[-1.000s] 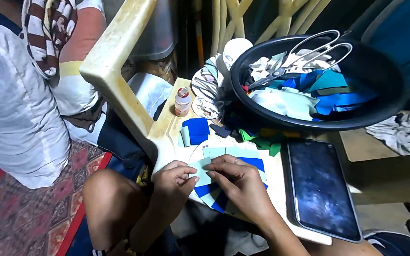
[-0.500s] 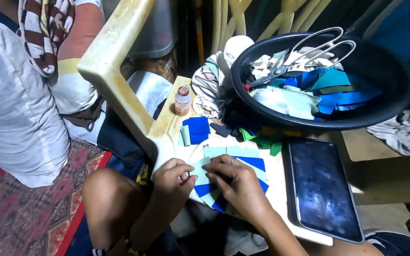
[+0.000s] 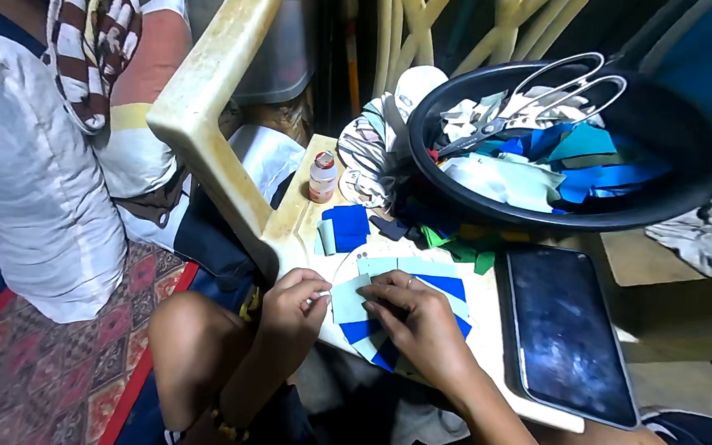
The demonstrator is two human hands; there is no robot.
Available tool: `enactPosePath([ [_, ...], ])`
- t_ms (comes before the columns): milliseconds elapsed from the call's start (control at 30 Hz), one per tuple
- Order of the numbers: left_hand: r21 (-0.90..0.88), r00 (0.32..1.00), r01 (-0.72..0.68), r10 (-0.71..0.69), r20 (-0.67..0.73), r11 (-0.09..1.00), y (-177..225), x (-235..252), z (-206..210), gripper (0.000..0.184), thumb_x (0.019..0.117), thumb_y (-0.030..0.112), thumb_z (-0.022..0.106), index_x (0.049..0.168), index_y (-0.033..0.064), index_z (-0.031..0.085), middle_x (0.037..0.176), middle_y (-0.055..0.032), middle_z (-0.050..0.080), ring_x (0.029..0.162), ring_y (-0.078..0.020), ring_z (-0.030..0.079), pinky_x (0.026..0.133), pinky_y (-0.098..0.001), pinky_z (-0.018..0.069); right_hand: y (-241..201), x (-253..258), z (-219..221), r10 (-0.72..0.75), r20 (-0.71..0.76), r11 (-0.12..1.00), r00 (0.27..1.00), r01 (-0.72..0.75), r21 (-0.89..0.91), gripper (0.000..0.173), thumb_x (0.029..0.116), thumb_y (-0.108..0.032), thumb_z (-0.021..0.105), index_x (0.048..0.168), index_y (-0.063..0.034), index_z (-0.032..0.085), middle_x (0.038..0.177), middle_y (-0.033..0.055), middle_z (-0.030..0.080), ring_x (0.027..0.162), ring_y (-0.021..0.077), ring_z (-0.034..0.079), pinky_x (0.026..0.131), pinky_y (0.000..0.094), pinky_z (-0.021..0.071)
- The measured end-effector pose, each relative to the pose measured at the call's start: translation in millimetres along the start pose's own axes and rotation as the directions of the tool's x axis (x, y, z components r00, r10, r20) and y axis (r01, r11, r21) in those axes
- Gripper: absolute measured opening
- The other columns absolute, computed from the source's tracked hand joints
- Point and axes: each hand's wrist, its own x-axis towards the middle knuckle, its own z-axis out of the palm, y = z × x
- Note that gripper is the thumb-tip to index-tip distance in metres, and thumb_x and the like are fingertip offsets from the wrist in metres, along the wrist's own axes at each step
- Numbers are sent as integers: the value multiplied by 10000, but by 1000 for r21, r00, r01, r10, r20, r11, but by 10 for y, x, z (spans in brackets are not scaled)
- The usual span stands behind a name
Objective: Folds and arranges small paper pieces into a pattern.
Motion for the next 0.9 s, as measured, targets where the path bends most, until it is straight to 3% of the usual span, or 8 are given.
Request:
enactPosePath([
  [667, -8, 1000, 0, 0, -24, 1000, -28, -20, 16, 129, 883, 39, 669, 942, -3, 776, 1006, -119, 716, 764, -19, 639, 664, -114, 516, -1, 1, 0, -7, -12, 1000, 1000, 7, -26, 174, 852, -1, 657, 969, -10, 785, 959, 133, 702, 805, 103, 672, 740, 171, 544],
  [833, 33, 940, -319, 312, 140, 947, -102, -17, 54, 160, 927, 72, 645, 980, 15, 785, 1069, -105, 752, 1042, -203, 684, 939, -270, 522, 0, -3, 3, -13, -14, 1000, 1000, 13, -28, 169, 853, -2, 655, 964, -9, 783, 957, 135, 702, 806, 107, 673, 746, 171, 544],
  [900, 46, 918, -360, 345, 196, 932, -140, -25, 73, 176, 944, 69, 620, 993, 22, 783, 1089, -100, 746, 1076, -220, 674, 971, -281, 513, -2, -5, 3, -14, -12, 1000, 1000, 13, -25, 163, 852, 0, 663, 961, -6, 783, 956, 138, 702, 802, 116, 674, 741, 179, 548],
])
